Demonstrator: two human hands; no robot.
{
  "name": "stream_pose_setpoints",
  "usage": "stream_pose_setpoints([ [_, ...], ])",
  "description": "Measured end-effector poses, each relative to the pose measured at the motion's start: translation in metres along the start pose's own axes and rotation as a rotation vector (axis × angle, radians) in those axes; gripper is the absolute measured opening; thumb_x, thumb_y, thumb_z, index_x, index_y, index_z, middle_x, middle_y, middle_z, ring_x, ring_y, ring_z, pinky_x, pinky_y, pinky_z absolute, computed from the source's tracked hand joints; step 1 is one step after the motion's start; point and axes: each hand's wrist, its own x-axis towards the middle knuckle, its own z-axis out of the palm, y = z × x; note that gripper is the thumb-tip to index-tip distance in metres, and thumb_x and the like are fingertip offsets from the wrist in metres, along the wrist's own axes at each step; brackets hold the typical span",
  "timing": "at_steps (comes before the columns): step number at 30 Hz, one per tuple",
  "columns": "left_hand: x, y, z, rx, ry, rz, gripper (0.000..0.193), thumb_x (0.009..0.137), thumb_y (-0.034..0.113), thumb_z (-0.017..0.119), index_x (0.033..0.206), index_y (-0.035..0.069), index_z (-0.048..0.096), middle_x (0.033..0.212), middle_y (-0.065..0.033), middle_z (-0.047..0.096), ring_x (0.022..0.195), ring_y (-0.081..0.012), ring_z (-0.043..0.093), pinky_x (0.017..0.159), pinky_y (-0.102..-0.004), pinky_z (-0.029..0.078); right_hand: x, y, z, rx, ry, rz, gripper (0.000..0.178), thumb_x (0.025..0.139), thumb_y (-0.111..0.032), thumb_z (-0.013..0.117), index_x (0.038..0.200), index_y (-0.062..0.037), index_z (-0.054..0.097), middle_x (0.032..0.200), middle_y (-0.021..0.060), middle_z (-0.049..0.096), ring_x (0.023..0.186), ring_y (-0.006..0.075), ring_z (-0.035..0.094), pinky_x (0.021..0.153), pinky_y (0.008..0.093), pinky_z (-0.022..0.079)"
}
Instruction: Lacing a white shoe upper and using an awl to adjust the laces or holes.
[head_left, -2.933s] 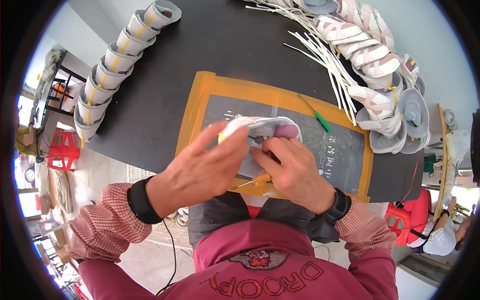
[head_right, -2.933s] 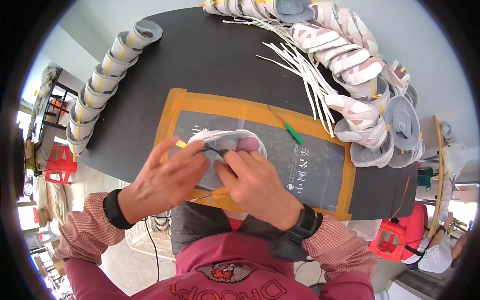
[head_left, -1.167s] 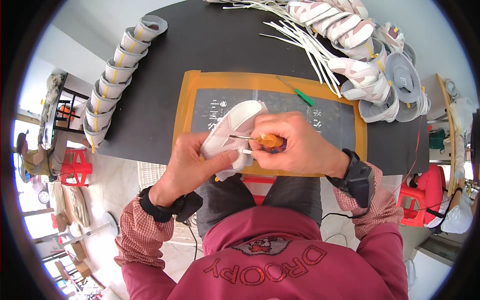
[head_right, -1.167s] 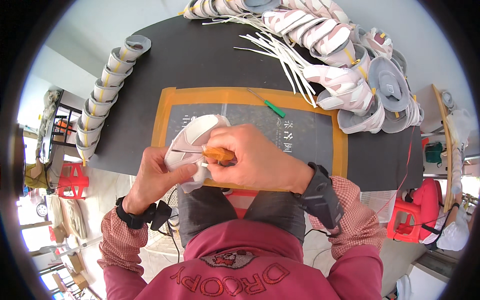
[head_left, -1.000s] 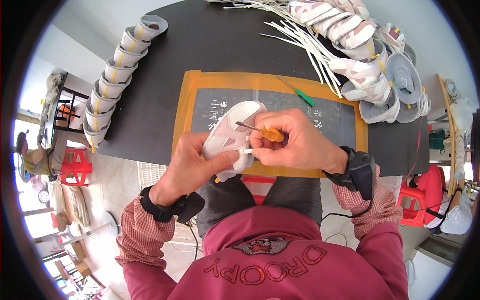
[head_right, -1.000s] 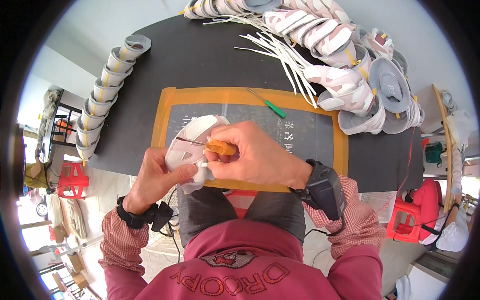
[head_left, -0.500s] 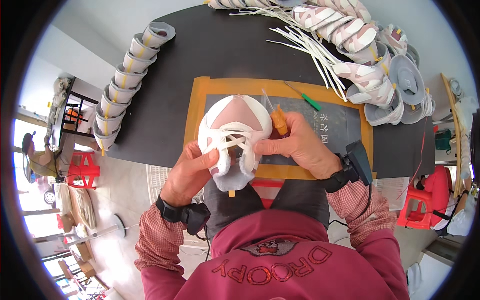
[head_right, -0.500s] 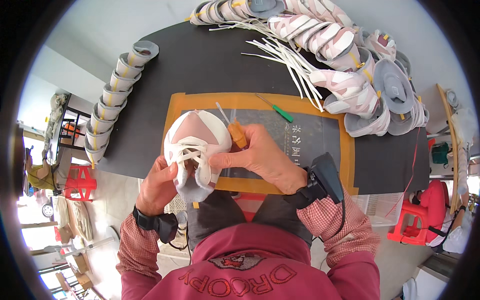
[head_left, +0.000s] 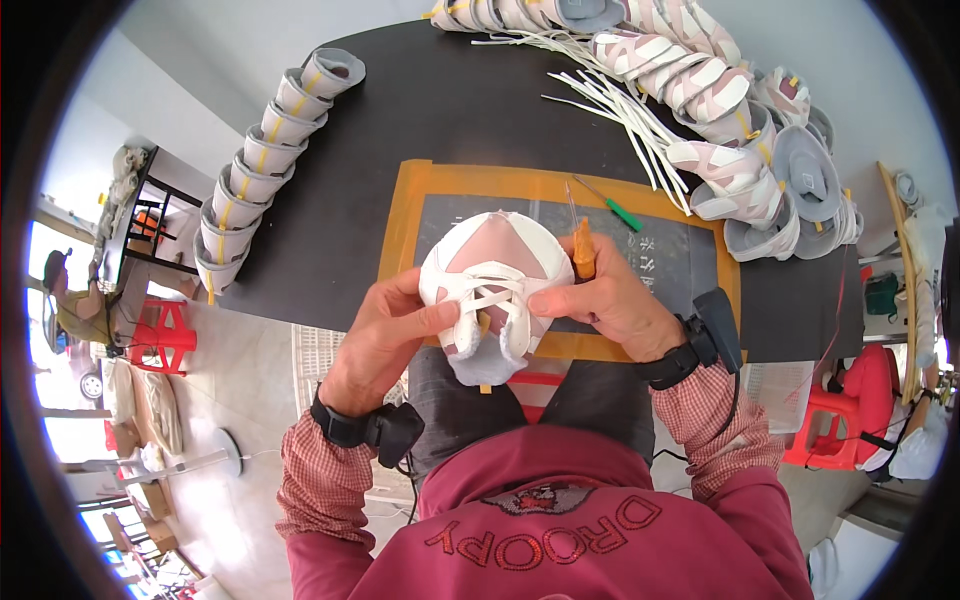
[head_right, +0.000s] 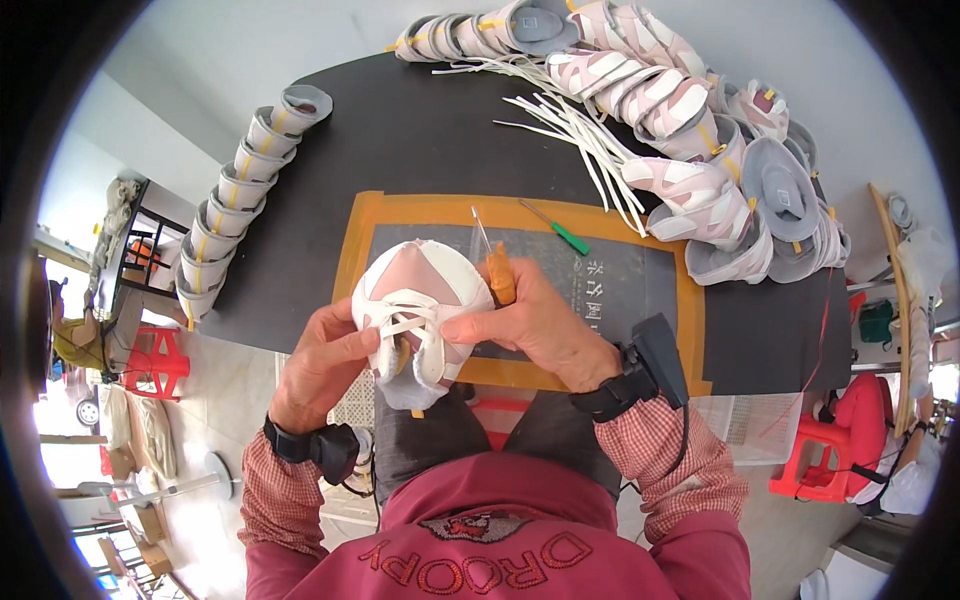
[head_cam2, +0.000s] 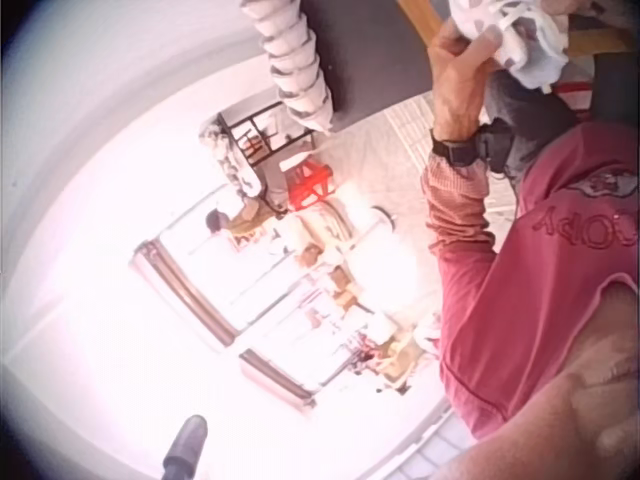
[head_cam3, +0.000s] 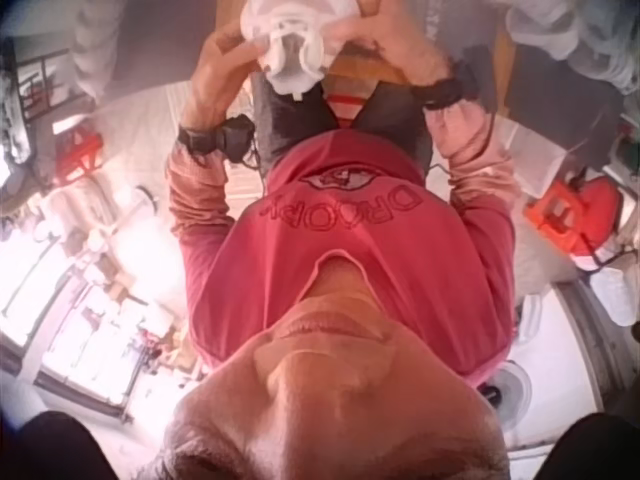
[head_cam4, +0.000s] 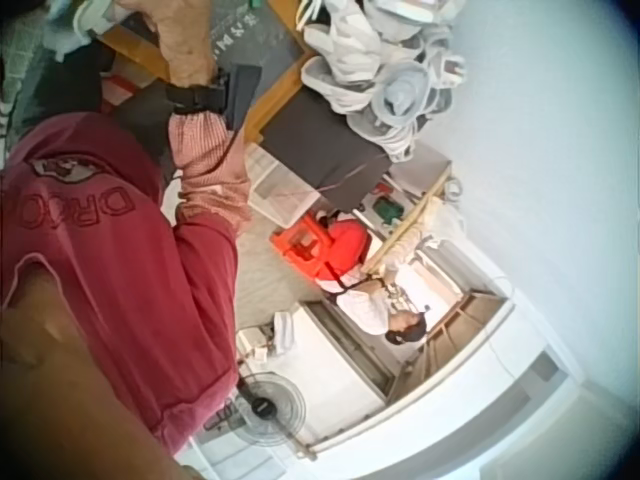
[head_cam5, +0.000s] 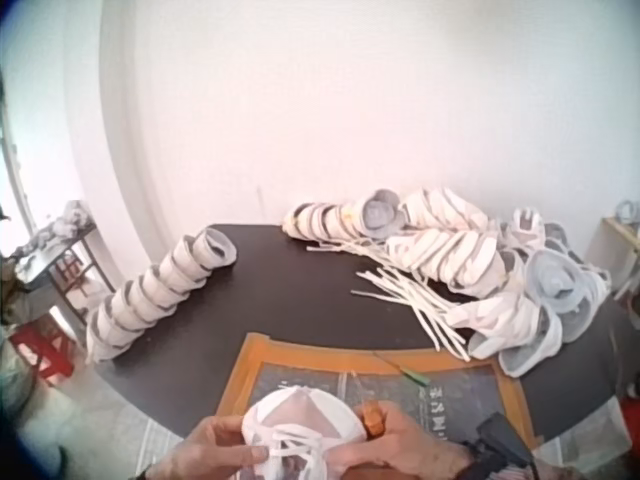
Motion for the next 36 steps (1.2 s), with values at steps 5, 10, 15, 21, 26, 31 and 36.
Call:
stream_pose_setpoints([
  [5,0.001,0.006,0.023,0.418,0.294,0.482,0.033,0.079,0.002,0.070,0.111,0.002,0.063,0.121,-0.0073,0.052,0.107,-0.0185,0.055,0.091,-0.0320,0.044,-0.001,-0.008,0.006,-0.105,0.034,-0.029,0.032,0.073,-0.008,0.079,0.101,0.0019,0.066,0.092,0.0046,0.068,0.079,0.0098,0.064,0.070,0.0236,0.049],
  [10,0.005,0.014,0.040,1.172,0.282,0.845,0.019,0.067,0.003,0.076,0.084,0.010,0.071,0.106,-0.0092,0.057,0.100,-0.0252,0.056,0.086,-0.0362,0.042,0.002,-0.001,0.009,-0.111,0.032,-0.061,0.033,0.073,-0.007,0.078,0.102,0.0033,0.066,0.094,0.0061,0.069,0.086,0.0114,0.065,0.076,0.0256,0.051],
  [15,0.004,0.026,0.049,1.526,0.152,1.023,0.023,0.063,-0.002,0.073,0.085,0.005,0.068,0.092,-0.0076,0.061,0.092,-0.0273,0.059,0.080,-0.0389,0.047,0.002,-0.003,0.014,-0.152,0.021,-0.139,0.031,0.075,-0.008,0.076,0.101,0.0037,0.065,0.093,0.0056,0.068,0.085,0.0107,0.064,0.076,0.0260,0.051],
  [21,0.003,0.029,0.052,1.659,0.026,1.088,0.030,0.061,-0.001,0.071,0.089,-0.002,0.062,0.091,-0.0112,0.060,0.085,-0.0287,0.062,0.072,-0.0384,0.049,0.002,-0.013,0.019,-0.319,-0.018,-0.206,0.029,0.078,-0.013,0.073,0.101,0.0042,0.064,0.090,0.0052,0.067,0.082,0.0093,0.062,0.073,0.0259,0.050],
  [26,0.005,0.035,0.051,1.760,-0.068,1.098,0.033,0.060,-0.001,0.070,0.091,-0.005,0.059,0.091,-0.0147,0.058,0.083,-0.0310,0.061,0.071,-0.0390,0.051,0.005,-0.011,0.018,-0.331,-0.032,-0.228,0.028,0.080,-0.013,0.071,0.101,0.0046,0.064,0.087,0.0051,0.067,0.080,0.0088,0.062,0.070,0.0258,0.050],
  [31,0.012,0.030,0.041,1.712,-0.061,1.226,0.031,0.059,0.005,0.064,0.087,-0.004,0.055,0.088,-0.0150,0.056,0.081,-0.0294,0.061,0.073,-0.0376,0.051,0.004,-0.016,0.023,-0.299,-0.026,-0.214,0.028,0.080,-0.011,0.073,0.102,0.0030,0.065,0.087,0.0023,0.066,0.078,0.0069,0.059,0.068,0.0240,0.048],
  [36,0.007,0.021,0.039,1.601,0.055,1.181,0.030,0.062,-0.004,0.068,0.090,-0.006,0.056,0.092,-0.0178,0.059,0.079,-0.0318,0.063,0.070,-0.0390,0.054,0.003,-0.016,0.024,-0.203,-0.028,-0.171,0.029,0.079,-0.010,0.076,0.103,0.0017,0.065,0.087,0.0001,0.065,0.077,0.0058,0.057,0.067,0.0226,0.046],
])
